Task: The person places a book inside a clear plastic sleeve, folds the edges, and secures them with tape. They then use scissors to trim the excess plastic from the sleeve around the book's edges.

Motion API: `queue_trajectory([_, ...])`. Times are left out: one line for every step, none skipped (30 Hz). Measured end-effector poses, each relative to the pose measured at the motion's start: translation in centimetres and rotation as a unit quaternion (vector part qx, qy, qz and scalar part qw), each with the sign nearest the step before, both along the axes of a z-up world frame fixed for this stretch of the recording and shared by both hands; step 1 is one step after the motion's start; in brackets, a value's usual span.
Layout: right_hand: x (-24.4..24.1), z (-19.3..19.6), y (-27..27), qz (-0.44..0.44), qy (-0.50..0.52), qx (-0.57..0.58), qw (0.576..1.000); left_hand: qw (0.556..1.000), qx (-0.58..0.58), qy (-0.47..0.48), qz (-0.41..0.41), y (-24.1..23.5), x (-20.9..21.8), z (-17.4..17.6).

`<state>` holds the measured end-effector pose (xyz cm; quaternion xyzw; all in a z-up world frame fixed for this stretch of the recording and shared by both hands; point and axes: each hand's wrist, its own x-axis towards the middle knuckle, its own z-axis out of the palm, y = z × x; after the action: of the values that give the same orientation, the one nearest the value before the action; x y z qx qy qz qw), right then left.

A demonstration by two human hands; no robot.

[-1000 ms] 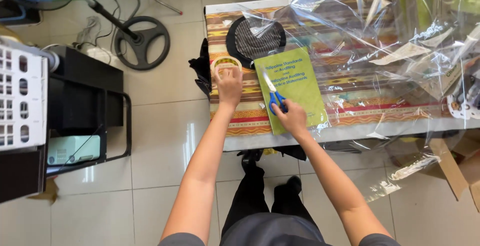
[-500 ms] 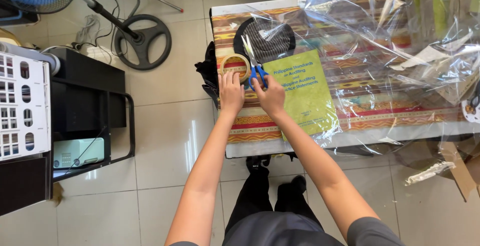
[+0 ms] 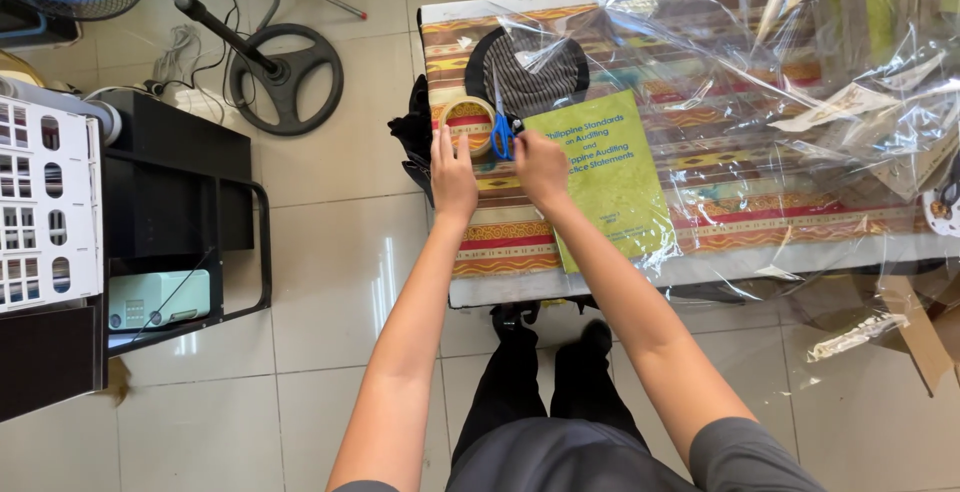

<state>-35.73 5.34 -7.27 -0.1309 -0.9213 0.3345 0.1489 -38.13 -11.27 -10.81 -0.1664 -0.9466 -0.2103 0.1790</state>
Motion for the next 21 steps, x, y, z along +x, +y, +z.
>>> queue_trajectory([0.6, -0.5, 1.8, 0.0, 0.001, -0.001, 1.0, 1.0, -0.001, 0.001, 0.0, 0.6, 0.7, 2.2])
queue_trajectory([1.6, -1.0, 3.5, -0.019, 0.006, 0.034, 0.999, 1.0, 0.023, -0.019, -0.008, 1.2, 1.8, 4.3])
queue_trajectory([2.6, -1.5, 5.3, -0.038, 0.011, 0.068, 0.997, 0.998, 0.046, -0.04, -0.015, 1.8, 2.9, 6.4])
queue_trajectory([3.7, -1.5, 7.1, -0.038, 0.012, 0.069, 0.997, 0.998, 0.046, -0.039, -0.016, 2.7, 3.8, 5.3])
queue_trajectory([4.9, -1.4, 8.9, -0.067, -0.009, 0.118, 0.991, 0.995, 0.063, -0.07, -0.041, 3.6, 4.8, 4.3])
queue_trajectory([6.0, -1.3, 10.8, -0.095, -0.029, 0.167, 0.981, 0.99, 0.08, -0.101, -0.065, 4.5, 5.7, 3.3])
queue_trajectory([6.7, -1.1, 11.9, -0.095, -0.028, 0.167, 0.981, 0.99, 0.08, -0.1, -0.065, 5.6, 6.6, 3.1])
queue_trajectory([7.8, -1.0, 13.2, -0.118, -0.033, 0.169, 0.978, 0.975, 0.142, -0.166, -0.045, 6.8, 7.8, 2.8])
queue_trajectory([8.8, -0.9, 14.4, -0.141, -0.037, 0.171, 0.974, 0.951, 0.203, -0.231, -0.025, 8.1, 9.0, 2.5])
queue_trajectory([9.4, -1.4, 15.6, -0.142, -0.038, 0.174, 0.974, 0.95, 0.207, -0.233, -0.026, 9.3, 9.6, 1.5])
queue_trajectory([10.0, -2.0, 16.7, -0.129, -0.081, 0.152, 0.977, 0.937, 0.237, -0.257, 0.009, 10.5, 10.1, 0.5])
queue_trajectory([10.4, -2.7, 17.5, -0.113, -0.124, 0.127, 0.978, 0.922, 0.265, -0.28, 0.047, 11.3, 10.7, -0.5])
queue_trajectory([10.6, -2.2, 17.7, -0.111, -0.125, 0.129, 0.977, 0.92, 0.267, -0.281, 0.049, 11.8, 10.7, -0.4])
queue_trajectory([10.8, -1.8, 18.0, -0.097, -0.138, 0.115, 0.979, 0.924, 0.253, -0.273, 0.085, 12.2, 10.8, -0.3])
queue_trajectory([11.1, -1.3, 18.3, -0.084, -0.15, 0.101, 0.98, 0.927, 0.237, -0.265, 0.122, 12.7, 10.9, -0.2])
queue_trajectory([11.1, -1.0, 18.4, -0.081, -0.151, 0.103, 0.98, 0.926, 0.24, -0.265, 0.124, 12.9, 11.0, -0.3])
queue_trajectory([11.1, -0.7, 18.5, -0.086, -0.161, 0.101, 0.978, 0.929, 0.219, -0.267, 0.134, 13.1, 11.0, -0.4])
queue_trajectory([11.1, -0.4, 18.4, -0.09, -0.171, 0.097, 0.976, 0.932, 0.198, -0.267, 0.146, 13.0, 11.0, -0.5])
queue_trajectory([11.0, -0.6, 19.0, -0.085, -0.17, 0.098, 0.977, 0.931, 0.199, -0.266, 0.15, 13.2, 10.7, -0.6])
queue_trajectory([10.9, -0.9, 19.5, -0.094, -0.15, 0.103, 0.979, 0.926, 0.178, -0.287, 0.166, 13.5, 10.4, -0.8])
queue_trajectory([10.8, -1.2, 20.0, -0.104, -0.13, 0.109, 0.98, 0.92, 0.158, -0.308, 0.182, 13.6, 10.1, -1.0])
